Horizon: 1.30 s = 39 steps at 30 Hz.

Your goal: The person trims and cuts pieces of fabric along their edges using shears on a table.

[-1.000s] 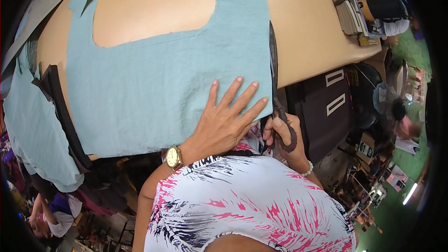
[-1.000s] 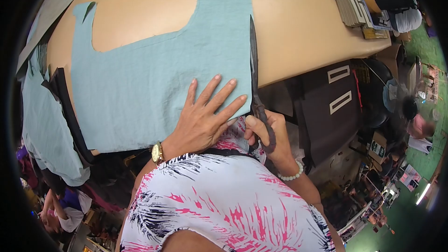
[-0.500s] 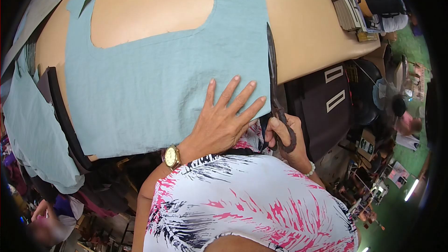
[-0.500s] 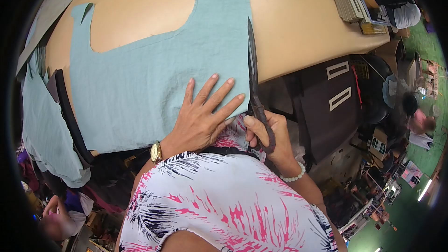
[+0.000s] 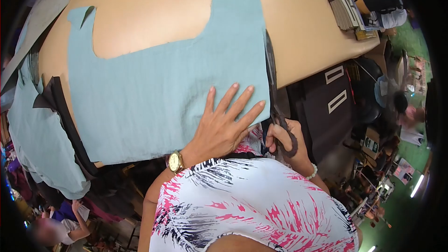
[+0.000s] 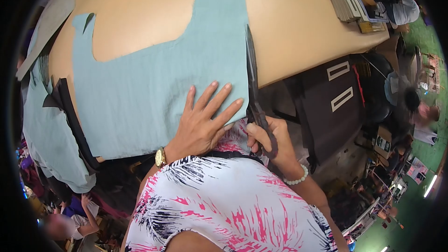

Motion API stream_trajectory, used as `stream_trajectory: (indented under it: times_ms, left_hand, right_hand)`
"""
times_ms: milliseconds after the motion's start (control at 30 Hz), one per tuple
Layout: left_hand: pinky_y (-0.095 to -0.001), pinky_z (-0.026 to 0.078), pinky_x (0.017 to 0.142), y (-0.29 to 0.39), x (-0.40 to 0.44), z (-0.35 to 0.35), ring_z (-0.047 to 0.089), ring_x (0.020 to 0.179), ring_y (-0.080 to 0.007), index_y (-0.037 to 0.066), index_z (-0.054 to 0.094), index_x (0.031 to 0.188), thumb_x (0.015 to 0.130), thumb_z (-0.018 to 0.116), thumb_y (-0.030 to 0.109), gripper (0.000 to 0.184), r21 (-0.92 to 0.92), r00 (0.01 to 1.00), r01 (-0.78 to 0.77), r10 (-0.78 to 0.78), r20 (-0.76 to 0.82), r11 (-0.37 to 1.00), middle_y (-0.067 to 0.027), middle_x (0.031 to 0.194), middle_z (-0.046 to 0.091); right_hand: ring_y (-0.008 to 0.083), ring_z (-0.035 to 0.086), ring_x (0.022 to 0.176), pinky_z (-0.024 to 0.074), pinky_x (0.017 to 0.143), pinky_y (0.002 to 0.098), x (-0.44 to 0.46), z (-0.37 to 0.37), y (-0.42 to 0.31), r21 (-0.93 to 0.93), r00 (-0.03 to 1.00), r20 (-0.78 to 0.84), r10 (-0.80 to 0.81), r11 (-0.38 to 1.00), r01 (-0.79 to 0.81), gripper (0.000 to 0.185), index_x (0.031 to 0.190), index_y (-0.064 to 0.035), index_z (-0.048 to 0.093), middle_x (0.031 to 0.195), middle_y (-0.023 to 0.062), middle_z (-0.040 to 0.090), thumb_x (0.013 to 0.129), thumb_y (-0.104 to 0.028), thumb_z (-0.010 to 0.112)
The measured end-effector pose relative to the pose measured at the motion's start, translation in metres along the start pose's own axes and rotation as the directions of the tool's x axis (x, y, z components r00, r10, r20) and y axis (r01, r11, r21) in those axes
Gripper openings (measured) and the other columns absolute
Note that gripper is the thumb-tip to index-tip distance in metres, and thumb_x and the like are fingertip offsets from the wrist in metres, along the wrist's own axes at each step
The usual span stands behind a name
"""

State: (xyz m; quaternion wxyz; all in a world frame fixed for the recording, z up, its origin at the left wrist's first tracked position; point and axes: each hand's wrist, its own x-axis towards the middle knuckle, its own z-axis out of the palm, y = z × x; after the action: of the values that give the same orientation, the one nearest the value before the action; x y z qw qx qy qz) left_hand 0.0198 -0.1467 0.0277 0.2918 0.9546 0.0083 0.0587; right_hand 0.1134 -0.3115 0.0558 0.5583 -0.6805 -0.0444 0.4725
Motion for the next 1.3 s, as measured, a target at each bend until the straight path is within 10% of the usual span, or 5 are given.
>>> stream_trajectory:
  times_ms: [1300]
  left_hand:
    - [-0.0492,0.027,0.097,-0.025,0.017,-0.029,0.036,0.121,-0.0308,0.013,0.045,0.125,0.077,0.058,0.034,0.053,-0.158,0.981,-0.105,0.128,0.145,0.982,-0.0118,0.134,0.037]
  right_hand:
    - [0.0044,0.048,0.044,0.0369,0.041,0.0175,0.021,0.008,-0.024,0.017,0.990,-0.066,0.123,0.992,-0.122,0.022,0.073,-0.0012,0.058,0.054,0.0012,0.054,0.081,-0.021,0.063]
